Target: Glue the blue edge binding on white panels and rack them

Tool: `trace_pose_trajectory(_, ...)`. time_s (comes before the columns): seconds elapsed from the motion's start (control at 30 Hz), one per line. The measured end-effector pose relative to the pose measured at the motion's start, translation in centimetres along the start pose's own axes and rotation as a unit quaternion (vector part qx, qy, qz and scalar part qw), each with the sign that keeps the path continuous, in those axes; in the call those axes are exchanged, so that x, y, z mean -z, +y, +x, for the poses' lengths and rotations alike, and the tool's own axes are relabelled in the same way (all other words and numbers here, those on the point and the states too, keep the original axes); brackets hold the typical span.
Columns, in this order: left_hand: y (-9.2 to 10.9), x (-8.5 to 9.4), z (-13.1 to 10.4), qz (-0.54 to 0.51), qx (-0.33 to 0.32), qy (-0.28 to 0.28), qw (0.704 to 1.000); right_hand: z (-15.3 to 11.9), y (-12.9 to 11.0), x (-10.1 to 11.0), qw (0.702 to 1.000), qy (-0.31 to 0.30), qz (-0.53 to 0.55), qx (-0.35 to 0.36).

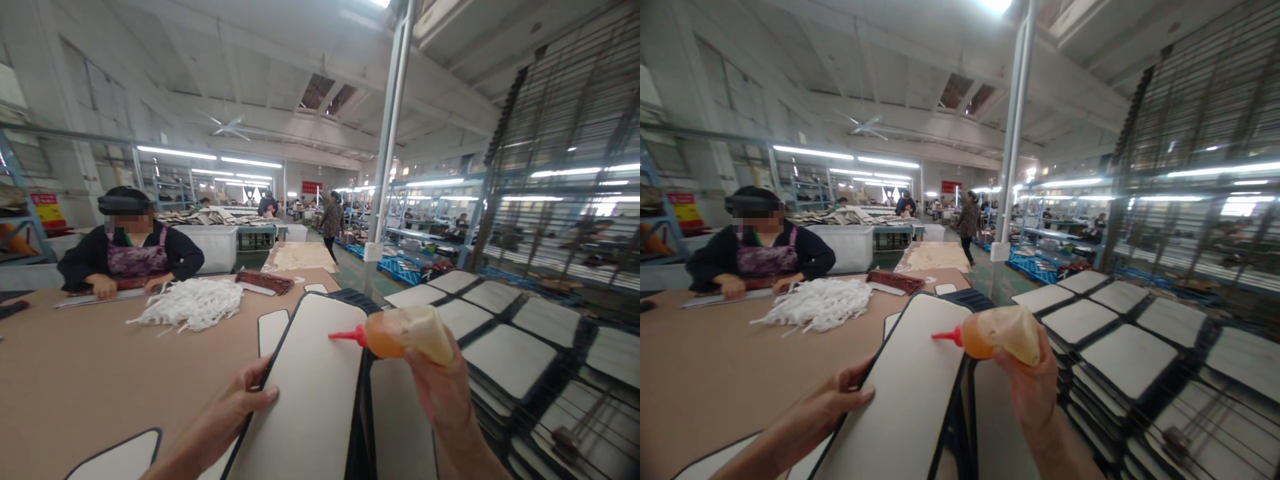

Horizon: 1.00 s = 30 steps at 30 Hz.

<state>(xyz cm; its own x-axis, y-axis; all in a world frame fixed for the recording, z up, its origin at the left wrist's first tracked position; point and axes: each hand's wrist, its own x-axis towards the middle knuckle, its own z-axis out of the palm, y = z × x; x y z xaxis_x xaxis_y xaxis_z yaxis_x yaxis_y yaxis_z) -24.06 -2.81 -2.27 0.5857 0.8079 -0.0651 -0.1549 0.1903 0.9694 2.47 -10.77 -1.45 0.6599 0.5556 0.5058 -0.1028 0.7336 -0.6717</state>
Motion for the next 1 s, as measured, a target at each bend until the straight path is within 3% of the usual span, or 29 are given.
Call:
trace_pose_trajectory(0.17,0.1,0.2,0.5,-0.003,0.002,0.038,0.999,-3.9,1.2,1.1,0.982,-0.095,0.043,-0.158)
trace_pose_trajectory(0.23,0.1,0.2,0.5,-0.001,-0.004,0.036,0.999,-4.1,0.7,0.8,0.983,-0.093,0.05,-0.147)
trace_pose_trajectory(0.4,0.3,-0.1,0.0,0.003,-0.003,0.01,1.0,-0.8,-0.7,0.0,0.999,-0.035,0.019,-0.016)
trace_pose_trajectory(0.47,0.4,0.0,0.0,-0.004,0.001,0.015,1.0,-1.5,-0.2,0.4,0.995,-0.074,0.015,-0.058)
trace_pose_trajectory(0.53,0.3,0.4,0.2,-0.012,-0.001,0.033,0.999,-3.4,0.7,1.0,0.981,-0.119,0.028,-0.149)
trace_pose_trajectory(0.6,0.2,0.7,0.3,-0.016,-0.007,0.052,0.999,-4.9,1.3,1.3,0.978,-0.088,0.059,-0.182)
trace_pose_trajectory(0.67,0.0,0.9,0.3,-0.02,-0.01,0.053,0.998,-4.8,1.1,1.1,0.984,-0.068,0.055,-0.153)
trace_pose_trajectory(0.83,0.0,0.8,-0.1,-0.02,-0.011,0.018,1.0,-1.4,0.1,-0.3,0.997,-0.055,-0.001,-0.049)
trace_pose_trajectory(0.9,-0.1,1.1,-0.1,-0.022,-0.009,0.026,0.999,-2.1,0.7,-0.3,0.995,-0.06,-0.014,-0.081)
trace_pose_trajectory(1.0,-0.4,1.8,0.3,-0.029,-0.01,0.051,0.998,-5.4,2.1,0.1,0.983,-0.087,-0.009,-0.162)
